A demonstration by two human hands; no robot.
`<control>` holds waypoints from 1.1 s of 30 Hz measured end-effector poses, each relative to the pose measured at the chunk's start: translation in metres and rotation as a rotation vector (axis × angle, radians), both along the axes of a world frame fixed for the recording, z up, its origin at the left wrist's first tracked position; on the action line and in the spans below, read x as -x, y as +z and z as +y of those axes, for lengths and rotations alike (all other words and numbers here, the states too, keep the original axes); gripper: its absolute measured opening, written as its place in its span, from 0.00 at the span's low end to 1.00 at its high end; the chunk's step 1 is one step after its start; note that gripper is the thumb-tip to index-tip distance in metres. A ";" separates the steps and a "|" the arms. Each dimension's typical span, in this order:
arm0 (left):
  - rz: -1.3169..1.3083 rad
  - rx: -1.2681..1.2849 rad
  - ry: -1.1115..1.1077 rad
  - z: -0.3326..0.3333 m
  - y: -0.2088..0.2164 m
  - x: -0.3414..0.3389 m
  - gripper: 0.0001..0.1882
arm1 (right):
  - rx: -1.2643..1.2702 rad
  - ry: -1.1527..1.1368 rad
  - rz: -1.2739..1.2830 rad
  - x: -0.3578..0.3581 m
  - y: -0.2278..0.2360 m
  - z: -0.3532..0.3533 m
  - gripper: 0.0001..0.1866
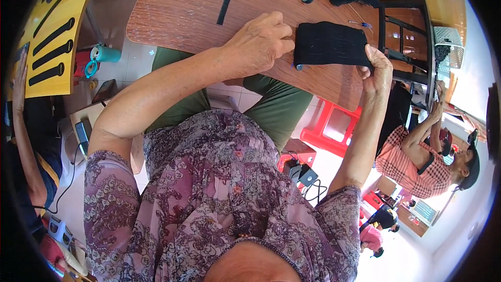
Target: The recorder is inspecting, sorting, and finishing small black textile straps at a workbench.
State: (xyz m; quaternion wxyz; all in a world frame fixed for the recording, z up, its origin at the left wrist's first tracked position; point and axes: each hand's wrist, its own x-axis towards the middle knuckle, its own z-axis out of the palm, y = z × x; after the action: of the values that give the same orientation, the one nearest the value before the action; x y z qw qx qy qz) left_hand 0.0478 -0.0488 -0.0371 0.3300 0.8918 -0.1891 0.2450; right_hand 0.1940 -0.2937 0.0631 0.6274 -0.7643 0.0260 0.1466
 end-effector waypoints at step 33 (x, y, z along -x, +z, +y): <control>-0.068 -0.318 -0.059 0.006 0.003 -0.010 0.15 | 0.022 0.012 0.123 -0.012 -0.016 -0.014 0.11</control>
State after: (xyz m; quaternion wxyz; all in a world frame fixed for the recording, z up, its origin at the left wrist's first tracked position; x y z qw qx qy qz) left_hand 0.0578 -0.0431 -0.0337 0.1849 0.9182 -0.2625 0.2322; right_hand 0.2057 -0.3077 0.0472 0.6155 -0.7607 0.0615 0.1968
